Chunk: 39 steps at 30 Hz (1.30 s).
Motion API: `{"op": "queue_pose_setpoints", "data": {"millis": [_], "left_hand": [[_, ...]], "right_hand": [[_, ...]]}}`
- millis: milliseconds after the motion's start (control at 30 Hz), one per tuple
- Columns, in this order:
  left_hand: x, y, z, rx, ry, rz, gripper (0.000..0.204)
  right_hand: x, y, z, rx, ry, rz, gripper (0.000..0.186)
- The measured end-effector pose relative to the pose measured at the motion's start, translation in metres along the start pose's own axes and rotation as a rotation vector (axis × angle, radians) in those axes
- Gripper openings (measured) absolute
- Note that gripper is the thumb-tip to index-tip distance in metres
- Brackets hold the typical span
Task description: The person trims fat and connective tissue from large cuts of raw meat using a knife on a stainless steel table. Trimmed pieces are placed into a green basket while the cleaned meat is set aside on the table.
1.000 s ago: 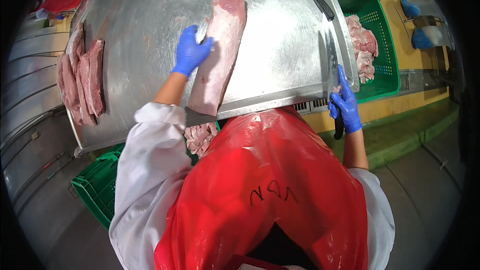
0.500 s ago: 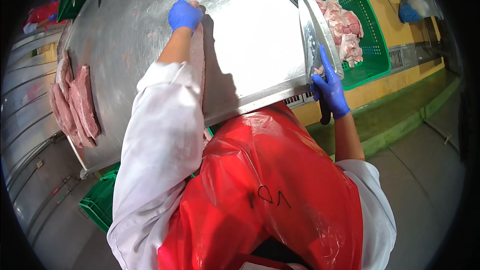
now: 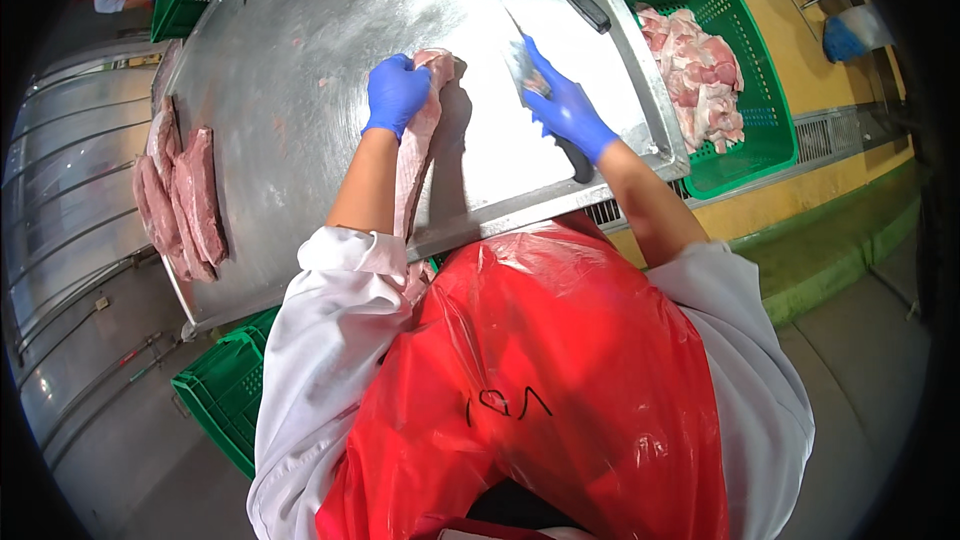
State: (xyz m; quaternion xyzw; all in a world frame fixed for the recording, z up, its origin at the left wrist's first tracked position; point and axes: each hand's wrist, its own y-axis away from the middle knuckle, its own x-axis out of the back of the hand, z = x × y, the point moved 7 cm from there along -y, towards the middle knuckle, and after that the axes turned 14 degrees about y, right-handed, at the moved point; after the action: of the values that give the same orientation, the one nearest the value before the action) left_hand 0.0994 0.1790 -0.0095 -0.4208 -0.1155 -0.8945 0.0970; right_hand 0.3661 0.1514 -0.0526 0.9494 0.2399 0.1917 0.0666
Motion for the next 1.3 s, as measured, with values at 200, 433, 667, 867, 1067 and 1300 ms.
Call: {"op": "queue_pose_setpoints", "data": {"millis": [200, 433, 667, 867, 1067, 1300], "left_hand": [[-0.006, -0.010, -0.011, 0.113, 0.102, -0.045, 0.026], [-0.002, -0.008, -0.025, 0.095, 0.185, 0.028, 0.033], [0.023, -0.002, 0.002, 0.047, 0.044, 0.175, 0.033], [0.039, 0.007, 0.000, 0.033, 0.347, 0.227, 0.028], [0.070, 0.000, -0.025, 0.129, 0.827, 0.314, 0.020], [0.084, -0.006, -0.008, 0.094, 0.860, 0.211, 0.011]], "right_hand": [[-0.055, -0.083, -0.039, -0.074, -0.248, -0.131, 0.075], [-0.045, 0.014, -0.033, -0.098, -0.144, -0.464, 0.075], [-0.053, -0.045, -0.059, 0.066, 0.252, -0.607, 0.071], [-0.065, -0.047, -0.070, 0.102, 0.256, -0.613, 0.072], [-0.072, -0.033, -0.042, 0.199, 0.296, -0.766, 0.071], [-0.141, -0.088, -0.075, 0.185, 0.404, -0.710, 0.072]]}}
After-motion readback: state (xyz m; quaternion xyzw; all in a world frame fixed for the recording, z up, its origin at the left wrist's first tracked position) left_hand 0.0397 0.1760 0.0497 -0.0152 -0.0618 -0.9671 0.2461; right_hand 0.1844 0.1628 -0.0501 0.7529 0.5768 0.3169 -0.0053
